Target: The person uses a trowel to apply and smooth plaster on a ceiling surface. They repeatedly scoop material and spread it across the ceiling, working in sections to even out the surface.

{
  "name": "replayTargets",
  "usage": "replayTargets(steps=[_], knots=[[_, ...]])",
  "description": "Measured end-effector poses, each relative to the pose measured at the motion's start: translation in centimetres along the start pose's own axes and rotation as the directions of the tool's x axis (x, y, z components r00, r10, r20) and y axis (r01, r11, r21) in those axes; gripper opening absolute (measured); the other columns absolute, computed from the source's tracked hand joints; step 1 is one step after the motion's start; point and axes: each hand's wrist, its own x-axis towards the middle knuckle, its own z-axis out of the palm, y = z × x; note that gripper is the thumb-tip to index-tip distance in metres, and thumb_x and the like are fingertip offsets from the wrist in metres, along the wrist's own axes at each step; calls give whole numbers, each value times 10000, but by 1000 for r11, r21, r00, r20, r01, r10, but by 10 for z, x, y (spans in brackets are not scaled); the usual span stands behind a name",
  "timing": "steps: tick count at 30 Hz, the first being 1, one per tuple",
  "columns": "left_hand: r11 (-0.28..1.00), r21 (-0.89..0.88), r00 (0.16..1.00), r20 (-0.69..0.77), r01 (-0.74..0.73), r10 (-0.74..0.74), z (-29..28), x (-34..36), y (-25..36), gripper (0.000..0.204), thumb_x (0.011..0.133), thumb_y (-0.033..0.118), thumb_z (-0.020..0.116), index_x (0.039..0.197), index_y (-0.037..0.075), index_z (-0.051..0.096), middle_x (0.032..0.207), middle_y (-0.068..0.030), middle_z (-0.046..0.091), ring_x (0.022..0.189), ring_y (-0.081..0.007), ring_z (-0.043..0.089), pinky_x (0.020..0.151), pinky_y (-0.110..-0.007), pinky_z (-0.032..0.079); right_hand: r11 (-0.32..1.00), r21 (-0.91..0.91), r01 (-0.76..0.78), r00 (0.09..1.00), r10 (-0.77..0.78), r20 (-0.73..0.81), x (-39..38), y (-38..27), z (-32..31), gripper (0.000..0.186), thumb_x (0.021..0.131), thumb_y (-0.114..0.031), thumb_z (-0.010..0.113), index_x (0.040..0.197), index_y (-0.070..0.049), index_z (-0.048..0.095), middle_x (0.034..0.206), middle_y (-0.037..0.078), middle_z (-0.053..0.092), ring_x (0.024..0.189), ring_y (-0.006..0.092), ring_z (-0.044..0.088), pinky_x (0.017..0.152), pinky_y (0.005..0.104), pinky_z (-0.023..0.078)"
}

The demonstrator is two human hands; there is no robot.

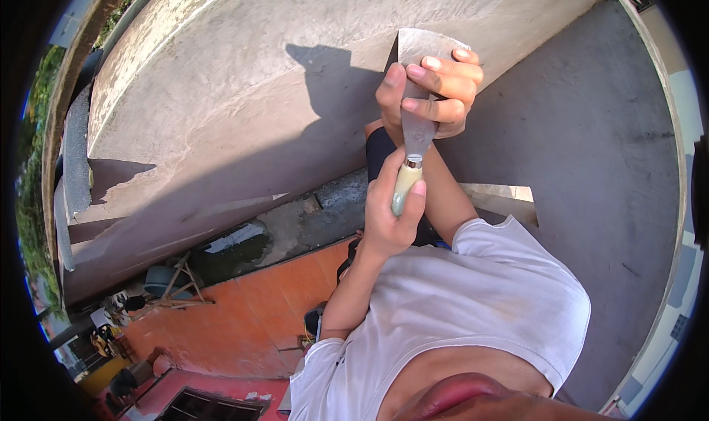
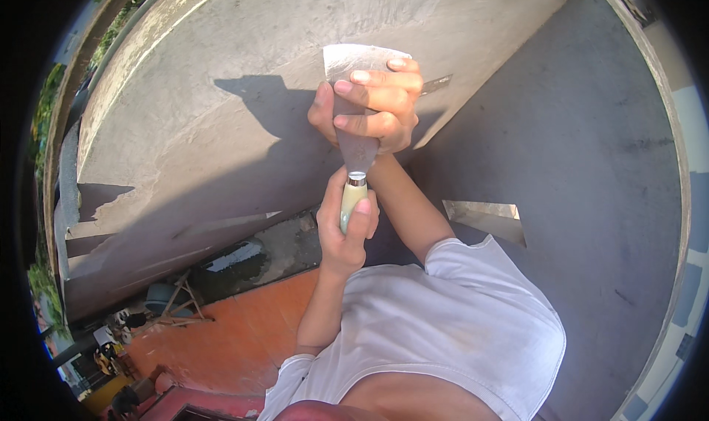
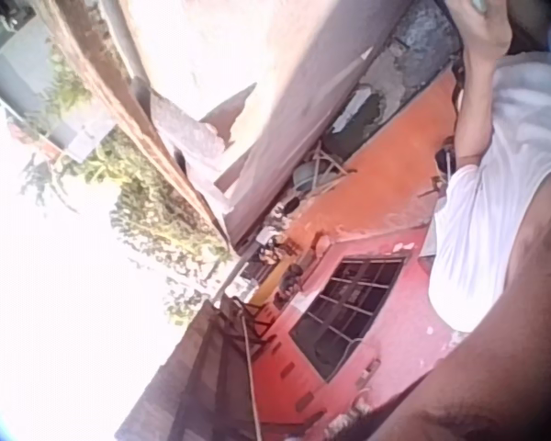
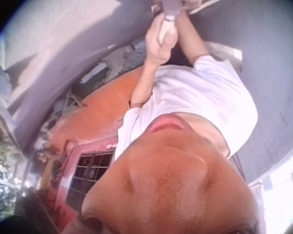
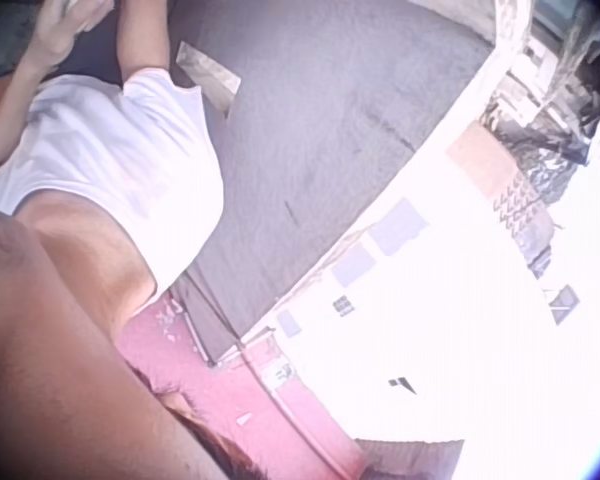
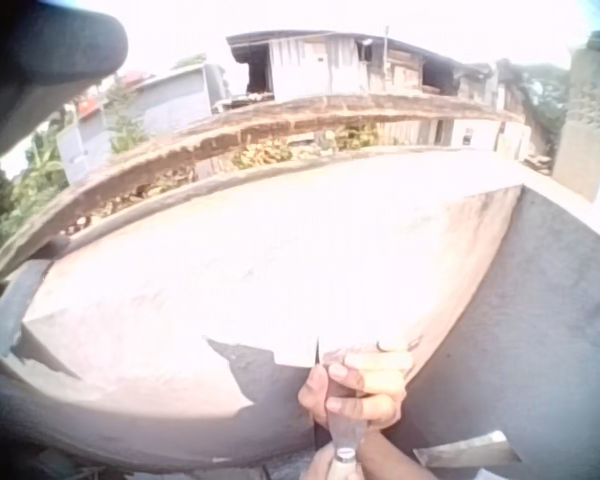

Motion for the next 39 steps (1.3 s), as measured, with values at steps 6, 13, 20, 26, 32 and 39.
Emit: replayTargets(steps=[6, 13, 20, 26, 32, 39], knots=[[999, -33, 998, 41, 41, -40, -22, -1, 12, 413, 929, 151, 532, 1290, -48, 499, 723, -40, 545, 605, -99, 502, 566, -254, 410, 984, -175, 1, 1000, -4, -15, 4, -18, 7, 408, 692, -9, 785, 808, -267, 491, 893, -111, 603, 937, 136, 588, 905, 404, 413], [998, -7, 997, 63, 55, -54, -35, 0, 26, 386, 936, 153, 541, 1267, -44, 520, 705, -18, 520, 600, -77, 467, 554, -246, 380, 975, -208, -74, 997, 65, -50, 1, -29, 11, 381, 716, -13, 773, 801, -245, 483, 884, -93, 595, 919, 149, 585, 917, 412, 411], [999, -40, 997, -82, -20, 16, -33, -21, 16, 418, 935, 145, 534, 1303, -46, 486, 737, -38, 533, 627, -103, 491, 599, -264, 415, 997, -5, -75, 996, 75, 53, -3, -47, 22, 363, 709, -44, 781, 758, -234, 475, 864, -86, 603, 886, 166, 599, 898, 428, 432], [998, -38, 992, -118, -42, 37, -42, -29, 18, 419, 943, 160, 525, 1304, -48, 486, 735, -37, 529, 628, -102, 487, 590, -268, 410, 997, 36, -65, 993, 61, 105, -3, -60, 28, 347, 719, -49, 772, 762, -227, 477, 856, -70, 602, 867, 168, 593, 888, 426, 443], [994, -95, 993, -109, -47, 37, -30, -27, 16, 413, 959, 168, 513, 1315, -40, 473, 690, -31, 504, 597, -84, 471, 563, -259, 396, 997, 70, -28, 989, 18, 146, 4, -53, 25, 338, 755, -70, 774, 759, -222, 472, 830, -56, 602, 836, 150, 588, 926, 436, 442], [987, -118, 992, -74, -112, 103, 5, -16, 4, 433, 994, 179, 471, 1361, -34, 384, 695, -61, 531, 545, -114, 508, 530, -290, 404, 952, 290, -99, 976, 36, 216, 12, -35, 21, 358, 741, -55, 789, 764, -232, 479, 832, -71, 620, 860, 134, 594, 943, 426, 428]])
